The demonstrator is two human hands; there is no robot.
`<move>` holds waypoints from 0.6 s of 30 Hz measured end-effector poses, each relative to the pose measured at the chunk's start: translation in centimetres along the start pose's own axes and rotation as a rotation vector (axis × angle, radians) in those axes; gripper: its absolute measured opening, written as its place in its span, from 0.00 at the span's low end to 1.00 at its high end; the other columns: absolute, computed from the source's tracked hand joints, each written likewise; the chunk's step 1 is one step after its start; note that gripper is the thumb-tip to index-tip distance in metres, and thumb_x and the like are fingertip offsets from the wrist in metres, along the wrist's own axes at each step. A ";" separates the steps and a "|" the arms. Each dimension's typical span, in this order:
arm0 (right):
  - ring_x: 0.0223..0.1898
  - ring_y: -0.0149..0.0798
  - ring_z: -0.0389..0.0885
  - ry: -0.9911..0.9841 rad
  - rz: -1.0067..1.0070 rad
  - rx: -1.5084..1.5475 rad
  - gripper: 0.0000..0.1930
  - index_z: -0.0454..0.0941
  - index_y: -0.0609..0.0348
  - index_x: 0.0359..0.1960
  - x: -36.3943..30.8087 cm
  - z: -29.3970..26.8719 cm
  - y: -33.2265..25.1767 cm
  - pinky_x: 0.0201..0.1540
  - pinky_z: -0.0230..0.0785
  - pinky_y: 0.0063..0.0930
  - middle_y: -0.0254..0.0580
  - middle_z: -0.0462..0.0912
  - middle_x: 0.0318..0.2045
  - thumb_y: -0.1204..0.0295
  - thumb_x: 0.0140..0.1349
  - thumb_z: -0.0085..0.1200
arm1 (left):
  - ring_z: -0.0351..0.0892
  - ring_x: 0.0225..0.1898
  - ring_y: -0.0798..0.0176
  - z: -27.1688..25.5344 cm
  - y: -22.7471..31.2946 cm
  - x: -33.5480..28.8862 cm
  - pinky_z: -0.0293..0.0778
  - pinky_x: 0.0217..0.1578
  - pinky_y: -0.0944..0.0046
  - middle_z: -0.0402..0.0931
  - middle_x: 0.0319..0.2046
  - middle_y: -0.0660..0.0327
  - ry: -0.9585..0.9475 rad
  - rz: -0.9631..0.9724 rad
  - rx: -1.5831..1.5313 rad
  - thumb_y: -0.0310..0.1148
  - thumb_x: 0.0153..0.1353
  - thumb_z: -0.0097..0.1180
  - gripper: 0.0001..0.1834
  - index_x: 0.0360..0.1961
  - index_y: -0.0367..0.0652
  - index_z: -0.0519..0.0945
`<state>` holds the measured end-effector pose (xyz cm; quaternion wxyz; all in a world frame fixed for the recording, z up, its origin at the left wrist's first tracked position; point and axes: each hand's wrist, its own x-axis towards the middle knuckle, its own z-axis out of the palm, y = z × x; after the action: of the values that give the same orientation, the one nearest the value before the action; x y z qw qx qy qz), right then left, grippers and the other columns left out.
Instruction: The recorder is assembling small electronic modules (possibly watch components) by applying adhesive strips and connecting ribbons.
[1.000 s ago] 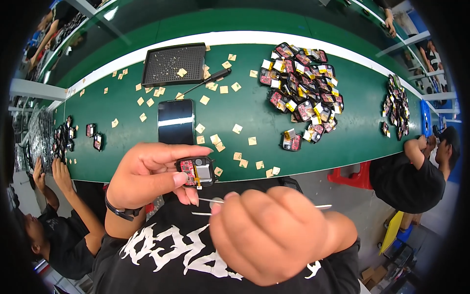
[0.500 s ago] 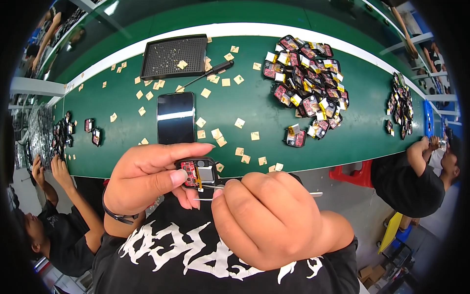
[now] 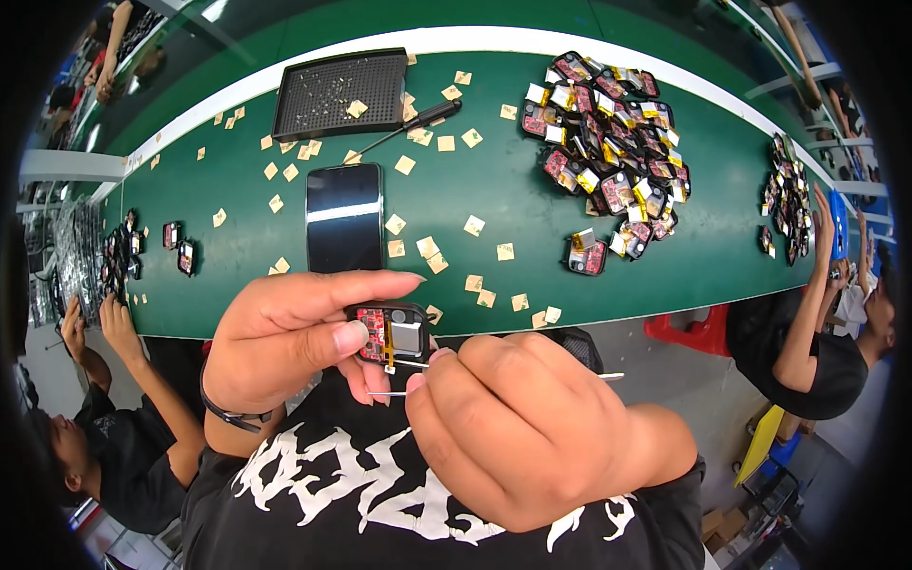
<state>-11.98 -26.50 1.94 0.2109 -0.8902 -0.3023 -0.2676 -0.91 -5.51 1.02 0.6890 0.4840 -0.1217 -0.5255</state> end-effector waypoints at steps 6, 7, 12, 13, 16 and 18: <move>0.30 0.42 0.77 -0.053 -0.039 0.025 0.09 0.80 0.72 0.29 0.0 0.0 -0.2 0.24 0.66 0.28 0.48 0.78 0.29 0.77 0.45 0.61 | 0.86 0.33 0.63 0.1 -0.2 -0.1 0.83 0.34 0.68 0.83 0.36 0.50 0.038 -0.020 0.060 0.22 0.73 0.45 0.21 0.64 0.21 0.69; 0.30 0.42 0.77 -0.062 -0.036 0.012 0.09 0.80 0.71 0.28 0.0 0.1 -0.2 0.25 0.66 0.28 0.48 0.78 0.29 0.77 0.45 0.60 | 0.86 0.33 0.63 0.2 -0.2 -0.1 0.83 0.34 0.68 0.83 0.36 0.50 0.038 -0.021 0.060 0.22 0.73 0.45 0.21 0.64 0.21 0.69; 0.29 0.41 0.77 -0.033 -0.013 -0.077 0.07 0.81 0.69 0.27 0.0 -0.5 -1.1 0.25 0.64 0.27 0.47 0.78 0.29 0.78 0.46 0.60 | 0.86 0.33 0.63 0.4 0.4 -0.1 0.83 0.33 0.68 0.83 0.36 0.49 0.029 -0.026 0.093 0.23 0.73 0.44 0.22 0.65 0.21 0.68; 0.30 0.41 0.77 -0.034 -0.012 -0.103 0.06 0.81 0.68 0.27 0.0 -0.7 -1.2 0.25 0.64 0.26 0.46 0.79 0.28 0.78 0.46 0.60 | 0.86 0.33 0.63 0.2 0.3 -0.1 0.83 0.33 0.68 0.83 0.36 0.49 0.027 -0.027 0.093 0.23 0.73 0.44 0.22 0.65 0.21 0.68; 0.30 0.40 0.77 -0.025 0.002 -0.130 0.06 0.81 0.68 0.27 0.0 -0.7 -1.4 0.25 0.64 0.26 0.45 0.79 0.28 0.79 0.46 0.61 | 0.86 0.33 0.62 -0.1 0.1 -0.2 0.83 0.33 0.68 0.83 0.36 0.49 0.013 0.018 0.051 0.23 0.74 0.43 0.22 0.65 0.21 0.67; 0.30 0.40 0.77 -0.017 0.019 -0.134 0.06 0.81 0.68 0.27 0.0 -0.6 -1.5 0.25 0.64 0.25 0.44 0.79 0.27 0.79 0.45 0.61 | 0.87 0.34 0.62 -0.1 0.1 -0.3 0.83 0.33 0.68 0.83 0.36 0.49 0.019 0.008 0.050 0.24 0.74 0.43 0.22 0.65 0.21 0.67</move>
<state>-13.16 -25.76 2.74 0.1509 -0.9074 -0.2770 -0.2777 -0.91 -5.22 1.15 0.6799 0.5055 -0.1302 -0.5150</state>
